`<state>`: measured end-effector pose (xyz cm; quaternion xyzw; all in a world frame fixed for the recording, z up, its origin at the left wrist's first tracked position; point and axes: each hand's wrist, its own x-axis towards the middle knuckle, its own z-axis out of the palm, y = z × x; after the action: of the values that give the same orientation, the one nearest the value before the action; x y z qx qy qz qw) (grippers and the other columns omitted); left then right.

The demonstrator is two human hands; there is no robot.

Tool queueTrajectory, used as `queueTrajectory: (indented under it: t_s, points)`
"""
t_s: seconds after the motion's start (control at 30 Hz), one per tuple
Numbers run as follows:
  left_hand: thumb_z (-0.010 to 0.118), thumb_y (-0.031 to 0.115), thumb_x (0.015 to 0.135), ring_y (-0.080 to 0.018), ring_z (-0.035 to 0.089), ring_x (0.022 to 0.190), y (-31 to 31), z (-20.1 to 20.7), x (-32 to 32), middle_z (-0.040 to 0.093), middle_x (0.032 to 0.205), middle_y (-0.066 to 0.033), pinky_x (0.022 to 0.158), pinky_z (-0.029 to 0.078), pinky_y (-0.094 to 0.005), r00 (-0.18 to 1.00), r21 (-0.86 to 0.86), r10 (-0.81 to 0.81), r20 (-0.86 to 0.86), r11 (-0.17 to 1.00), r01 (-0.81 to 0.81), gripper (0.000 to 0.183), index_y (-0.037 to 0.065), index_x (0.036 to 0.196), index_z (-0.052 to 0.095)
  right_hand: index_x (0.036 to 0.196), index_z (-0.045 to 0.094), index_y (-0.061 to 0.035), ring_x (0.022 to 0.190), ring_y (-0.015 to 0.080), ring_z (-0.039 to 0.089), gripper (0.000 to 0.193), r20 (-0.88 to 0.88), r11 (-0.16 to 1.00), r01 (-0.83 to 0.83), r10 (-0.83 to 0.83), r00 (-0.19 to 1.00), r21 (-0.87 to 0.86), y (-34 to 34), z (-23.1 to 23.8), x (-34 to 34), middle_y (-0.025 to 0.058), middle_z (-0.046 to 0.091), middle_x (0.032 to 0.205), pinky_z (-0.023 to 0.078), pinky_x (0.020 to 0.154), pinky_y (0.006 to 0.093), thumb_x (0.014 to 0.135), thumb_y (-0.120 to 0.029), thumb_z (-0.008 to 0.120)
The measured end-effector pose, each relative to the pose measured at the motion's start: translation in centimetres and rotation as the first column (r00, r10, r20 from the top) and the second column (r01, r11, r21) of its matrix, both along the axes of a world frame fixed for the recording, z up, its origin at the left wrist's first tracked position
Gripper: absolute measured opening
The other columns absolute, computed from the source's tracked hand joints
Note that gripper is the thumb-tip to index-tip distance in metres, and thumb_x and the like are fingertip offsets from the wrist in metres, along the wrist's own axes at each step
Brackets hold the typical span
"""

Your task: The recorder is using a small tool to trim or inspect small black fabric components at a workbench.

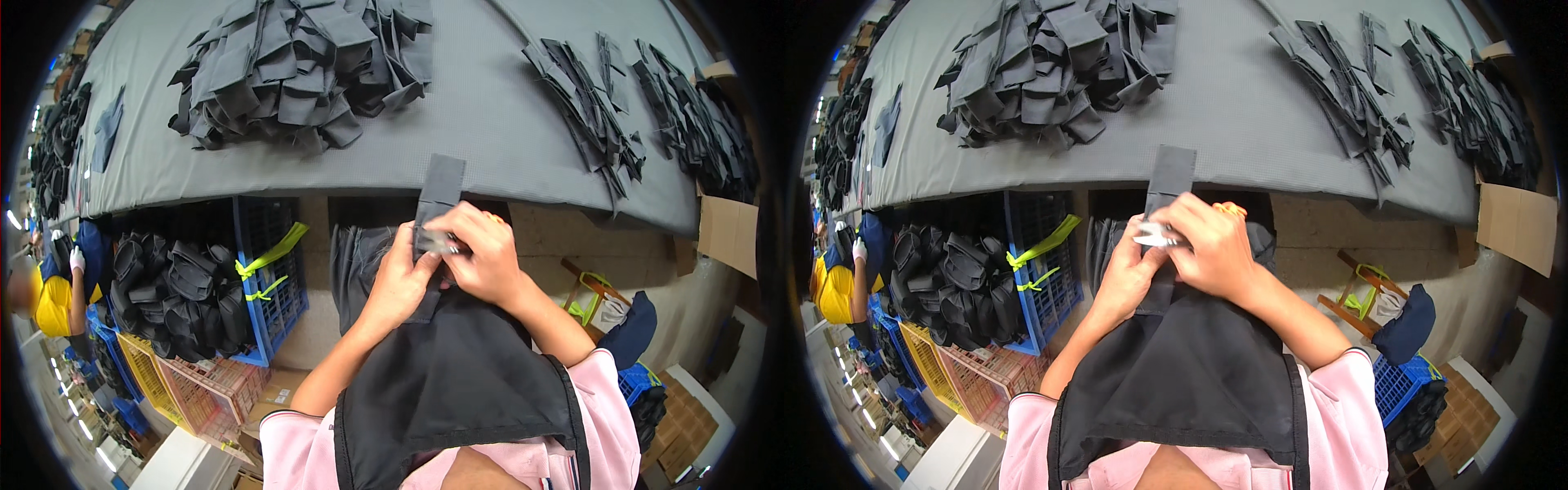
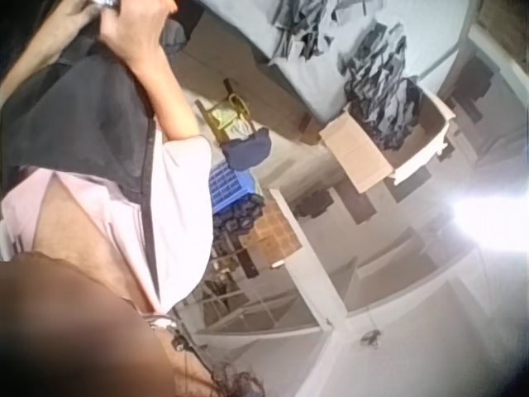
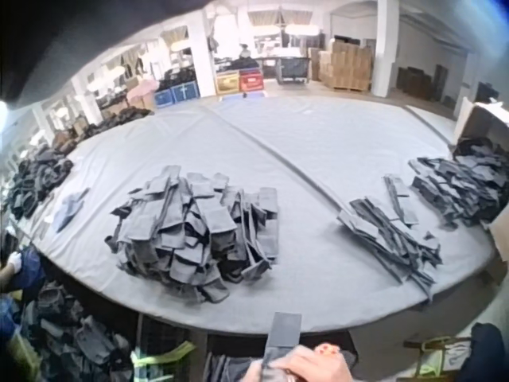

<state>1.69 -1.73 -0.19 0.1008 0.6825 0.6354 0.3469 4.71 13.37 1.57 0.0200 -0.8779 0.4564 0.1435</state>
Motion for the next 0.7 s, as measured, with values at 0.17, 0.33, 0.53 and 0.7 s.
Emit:
queueTrajectory:
  t_s: [0.17,0.33,0.53,0.7]
  points:
    - [0.050,0.016,0.096,-0.0180,0.065,0.072,-0.4,0.8,-0.9,0.060,0.098,-0.0114,0.064,0.054,-0.0294,0.925,0.078,-0.026,0.379,0.997,-0.004,0.028,0.000,0.118,0.042,0.096,0.060,-0.0005,0.070,0.0080,0.056,0.021,0.262,0.953,0.107,-0.030,0.965,-0.284,1.0,0.2,-0.9,0.0067,0.060,0.079,0.047,0.062,0.0242,0.076,0.000,0.067]
    - [0.047,0.011,0.096,-0.0165,0.064,0.075,-0.5,1.3,-1.6,0.060,0.099,-0.0115,0.064,0.054,-0.0271,0.913,0.057,-0.040,0.405,0.998,0.019,0.026,0.000,0.119,0.042,0.092,0.061,-0.0057,0.060,0.0195,0.057,0.027,0.116,0.995,-0.095,0.090,0.989,0.040,2.0,2.1,0.7,0.0057,0.056,0.083,0.044,0.053,0.0293,0.069,-0.013,0.075]
    - [0.046,0.009,0.096,-0.0165,0.064,0.075,-0.3,1.8,-1.8,0.060,0.099,-0.0115,0.064,0.054,-0.0271,0.923,0.024,-0.073,0.378,0.997,0.069,0.027,-0.001,0.120,0.041,0.088,0.061,-0.0081,0.061,0.0227,0.057,0.023,0.167,0.956,-0.178,0.141,0.976,0.233,2.5,2.6,0.4,0.0049,0.053,0.083,0.043,0.054,0.0333,0.070,-0.016,0.074]
    - [0.046,0.009,0.095,-0.0164,0.065,0.075,-0.3,1.9,-1.9,0.059,0.099,-0.0113,0.064,0.053,-0.0273,0.930,0.011,-0.066,0.361,0.998,0.066,0.027,-0.001,0.120,0.041,0.088,0.061,-0.0077,0.062,0.0234,0.057,0.022,0.167,0.970,-0.177,0.149,0.975,0.169,2.3,2.1,-0.1,0.0054,0.053,0.082,0.043,0.054,0.0350,0.071,-0.014,0.073]
